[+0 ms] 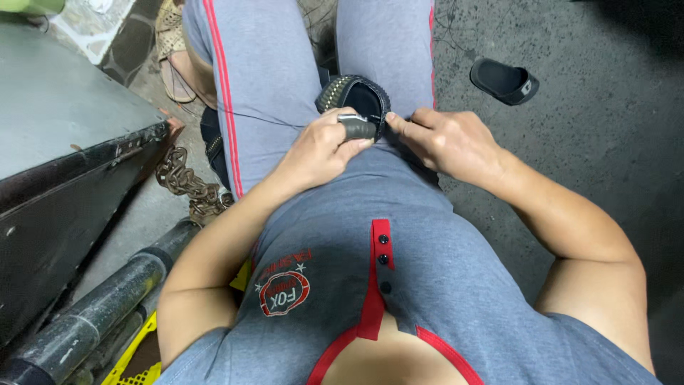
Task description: The person sits on the floor and sews a black sandal using a needle and thread. They repeatedly push the needle through the sandal strap and pull the thread to secure the stitching.
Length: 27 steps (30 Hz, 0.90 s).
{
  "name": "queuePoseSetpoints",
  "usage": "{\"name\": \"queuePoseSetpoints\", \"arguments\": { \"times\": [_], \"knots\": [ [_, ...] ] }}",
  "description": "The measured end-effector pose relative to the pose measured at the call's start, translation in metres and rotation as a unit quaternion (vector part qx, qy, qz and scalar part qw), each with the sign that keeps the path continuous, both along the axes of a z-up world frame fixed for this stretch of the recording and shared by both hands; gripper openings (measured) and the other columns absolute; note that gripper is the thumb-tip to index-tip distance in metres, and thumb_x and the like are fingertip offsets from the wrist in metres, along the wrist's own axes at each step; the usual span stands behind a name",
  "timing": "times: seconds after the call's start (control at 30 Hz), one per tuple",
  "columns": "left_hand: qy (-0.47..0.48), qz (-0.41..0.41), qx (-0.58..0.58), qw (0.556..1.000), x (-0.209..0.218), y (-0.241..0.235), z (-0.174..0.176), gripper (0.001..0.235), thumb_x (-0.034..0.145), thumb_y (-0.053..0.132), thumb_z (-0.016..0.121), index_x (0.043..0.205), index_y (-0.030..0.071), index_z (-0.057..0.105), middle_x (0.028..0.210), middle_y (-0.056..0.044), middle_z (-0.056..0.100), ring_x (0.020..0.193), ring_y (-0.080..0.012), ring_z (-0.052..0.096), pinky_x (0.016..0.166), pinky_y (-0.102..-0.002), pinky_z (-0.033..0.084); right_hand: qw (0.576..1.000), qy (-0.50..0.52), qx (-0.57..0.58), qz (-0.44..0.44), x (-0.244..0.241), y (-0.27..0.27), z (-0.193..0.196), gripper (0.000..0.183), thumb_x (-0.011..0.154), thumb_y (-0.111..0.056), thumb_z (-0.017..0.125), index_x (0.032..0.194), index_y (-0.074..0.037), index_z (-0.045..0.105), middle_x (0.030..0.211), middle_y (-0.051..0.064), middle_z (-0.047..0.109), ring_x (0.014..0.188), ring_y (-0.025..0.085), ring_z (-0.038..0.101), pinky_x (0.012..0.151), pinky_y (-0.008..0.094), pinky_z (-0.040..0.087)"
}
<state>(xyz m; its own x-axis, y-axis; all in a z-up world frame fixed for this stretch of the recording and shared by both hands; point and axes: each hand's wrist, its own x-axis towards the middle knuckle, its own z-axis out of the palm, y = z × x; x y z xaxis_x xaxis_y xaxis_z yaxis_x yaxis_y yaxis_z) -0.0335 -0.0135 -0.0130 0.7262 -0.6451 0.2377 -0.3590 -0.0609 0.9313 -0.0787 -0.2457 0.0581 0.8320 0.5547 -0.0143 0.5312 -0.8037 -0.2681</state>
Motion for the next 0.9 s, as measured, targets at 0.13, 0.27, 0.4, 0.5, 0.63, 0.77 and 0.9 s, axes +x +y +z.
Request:
{"name": "queuePoseSetpoints", "arguments": {
  "times": [0.13,0.27,0.4,0.5,0.63,0.77,0.9],
  "knots": [
    [0.253,-0.073,-0.185,0.947,-0.007,-0.006,0.019,0.012,0.090,0.004,0.065,0.101,0.002,0.069,0.098,-0.011,0.068,0.092,-0.0209,0.064,0.082,-0.035,0.052,0.999,-0.043,-0.013,-0.021,-0.021,0.000,-0.007,0.023,0.094,-0.020,0.062,0.116,-0.021,0.070,0.077,-0.001,0.060,0.058,0.017,0.064,0.049,0.027,0.050],
    [0.280,-0.032,-0.205,0.937,-0.009,-0.014,0.008,0.011,0.089,0.001,0.066,0.100,0.000,0.068,0.088,-0.010,0.065,0.080,-0.0191,0.062,0.075,-0.032,0.052,0.996,-0.079,-0.030,-0.029,-0.026,-0.005,-0.016,0.027,0.094,-0.019,0.062,0.120,-0.022,0.070,0.078,-0.001,0.059,0.058,0.016,0.064,0.049,0.025,0.050],
    [-0.012,0.101,0.025,0.995,-0.003,-0.020,-0.002,0.005,0.084,-0.003,0.066,0.079,-0.001,0.067,0.071,-0.010,0.062,0.065,-0.0272,0.063,0.063,-0.034,0.052,0.988,-0.141,-0.070,-0.009,-0.019,-0.008,-0.020,0.030,0.093,-0.018,0.061,0.121,-0.024,0.069,0.080,0.000,0.058,0.057,0.014,0.060,0.049,0.025,0.050],
    [-0.001,0.101,0.068,0.993,-0.009,-0.030,-0.038,0.007,0.080,0.003,0.067,0.074,0.002,0.063,0.063,-0.009,0.061,0.059,-0.0301,0.063,0.055,-0.039,0.051,0.982,-0.162,-0.091,-0.010,-0.014,-0.008,-0.016,0.031,0.095,-0.018,0.057,0.122,-0.027,0.069,0.076,-0.001,0.054,0.054,0.013,0.057,0.048,0.024,0.048],
    [0.134,0.091,0.023,0.986,-0.003,-0.027,0.006,0.009,0.073,0.004,0.067,0.070,0.009,0.060,0.055,-0.002,0.062,0.049,-0.0163,0.061,0.048,-0.026,0.049,0.987,-0.129,-0.096,-0.012,-0.013,-0.011,-0.011,0.030,0.096,-0.021,0.055,0.122,-0.029,0.068,0.072,0.001,0.049,0.052,0.015,0.057,0.047,0.025,0.047],
    [0.301,0.047,-0.011,0.952,0.000,-0.023,-0.014,0.024,0.075,-0.003,0.067,0.098,0.003,0.063,0.067,-0.006,0.068,0.054,-0.0095,0.060,0.051,-0.022,0.052,0.995,-0.055,-0.088,-0.006,-0.002,-0.009,0.018,0.033,0.093,-0.022,0.060,0.124,-0.028,0.067,0.068,0.004,0.053,0.051,0.018,0.061,0.047,0.030,0.050],
    [0.367,0.029,-0.012,0.930,0.011,-0.038,-0.021,0.032,0.074,-0.001,0.065,0.105,0.005,0.059,0.066,-0.006,0.067,0.054,-0.0087,0.061,0.051,-0.018,0.053,0.972,0.142,-0.190,-0.005,0.019,-0.018,0.056,0.047,0.095,-0.031,0.046,0.141,-0.042,0.050,0.066,0.005,0.060,0.048,0.024,0.066,0.047,0.033,0.053]
  ]
}}
